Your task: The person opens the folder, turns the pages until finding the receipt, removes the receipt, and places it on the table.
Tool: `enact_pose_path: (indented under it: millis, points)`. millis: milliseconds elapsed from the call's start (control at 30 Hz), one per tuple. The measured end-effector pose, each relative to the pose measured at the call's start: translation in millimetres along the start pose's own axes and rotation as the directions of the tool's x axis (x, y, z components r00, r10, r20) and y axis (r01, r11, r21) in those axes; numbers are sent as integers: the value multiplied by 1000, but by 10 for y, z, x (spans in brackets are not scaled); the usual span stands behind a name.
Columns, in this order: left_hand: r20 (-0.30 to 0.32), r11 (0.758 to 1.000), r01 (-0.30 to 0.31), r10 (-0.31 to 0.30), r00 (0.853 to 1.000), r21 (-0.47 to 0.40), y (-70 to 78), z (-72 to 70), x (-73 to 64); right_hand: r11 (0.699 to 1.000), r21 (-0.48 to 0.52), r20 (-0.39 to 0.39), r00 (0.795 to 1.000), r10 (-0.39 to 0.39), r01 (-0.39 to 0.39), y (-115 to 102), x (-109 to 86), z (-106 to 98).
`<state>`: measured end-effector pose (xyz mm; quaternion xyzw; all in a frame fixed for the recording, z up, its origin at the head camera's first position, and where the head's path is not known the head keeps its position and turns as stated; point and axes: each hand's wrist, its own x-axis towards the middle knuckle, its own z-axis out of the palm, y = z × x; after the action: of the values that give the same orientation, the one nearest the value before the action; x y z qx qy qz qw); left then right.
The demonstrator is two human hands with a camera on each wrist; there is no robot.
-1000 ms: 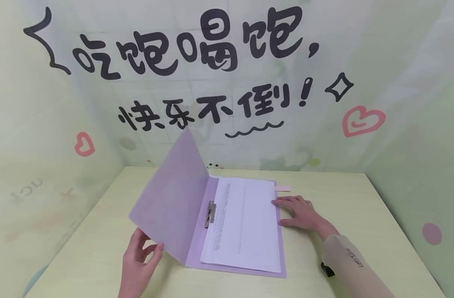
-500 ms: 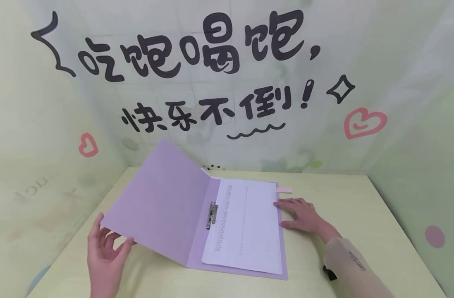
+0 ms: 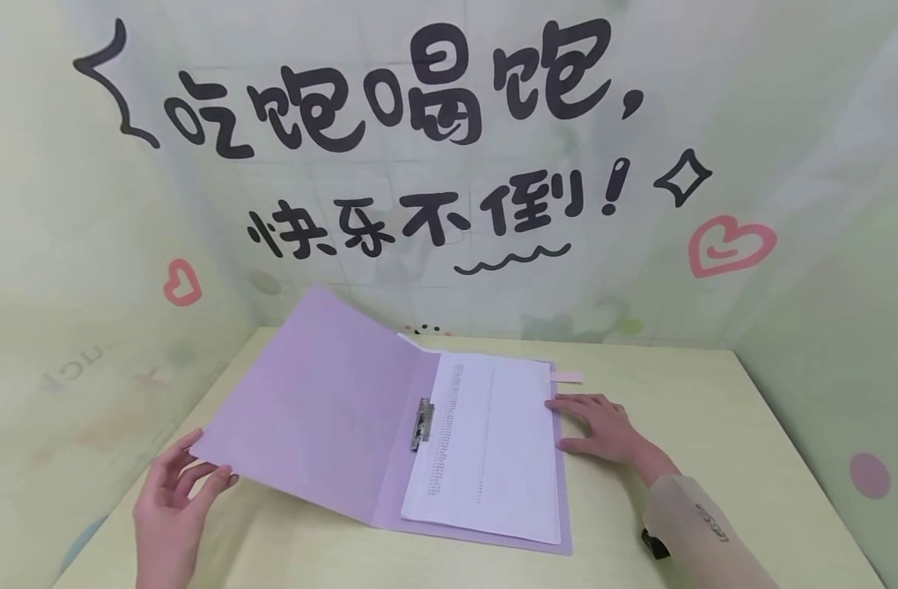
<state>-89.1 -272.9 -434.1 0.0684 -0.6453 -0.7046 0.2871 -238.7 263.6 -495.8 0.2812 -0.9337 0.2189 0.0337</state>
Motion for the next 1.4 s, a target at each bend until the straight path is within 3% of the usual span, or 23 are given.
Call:
enact_pose_path:
  millis: [100,167,267,367,600,733,800,867,1067,1233,1400]
  points:
    - [-8,991,51,-50,999,121,-9,-87,44,1000,7,1,1000,2,-2,-1,-9,0]
    - [-18,972,79,-77,997,223,-16,-137,65,1000,7,3,1000,3,-3,-1,-12,0]
    - [-19,910,81,-81,997,406,-37,-195,89,1000,8,5,1000,4,-4,-3,-12,-4]
    - [-5,833,62,-71,997,550,-77,-231,105,1000,6,8,1000,7,-7,-5,-12,-11]
    - [2,746,38,-53,999,664,-213,-343,106,1000,1,19,1000,9,-9,-12,-1,-22]
    - [20,656,35,-77,997,754,-265,-402,102,1000,-9,27,1000,6,-6,3,1,-21]
    - [17,607,56,-114,993,793,-290,-426,111,1000,-20,32,999,2,-1,17,11,-20]
    - [5,574,88,-158,987,814,-320,-445,120,1000,-27,37,999,0,1,27,22,-24]
    - [-4,524,163,-293,956,836,-374,-477,133,998,-52,37,999,-15,17,19,37,-66]
    - [34,507,154,-342,939,848,-396,-498,129,998,-66,34,999,-23,25,8,56,-73]
    - [85,484,102,-349,933,869,-420,-524,164,997,-75,38,999,-16,19,7,73,-65]
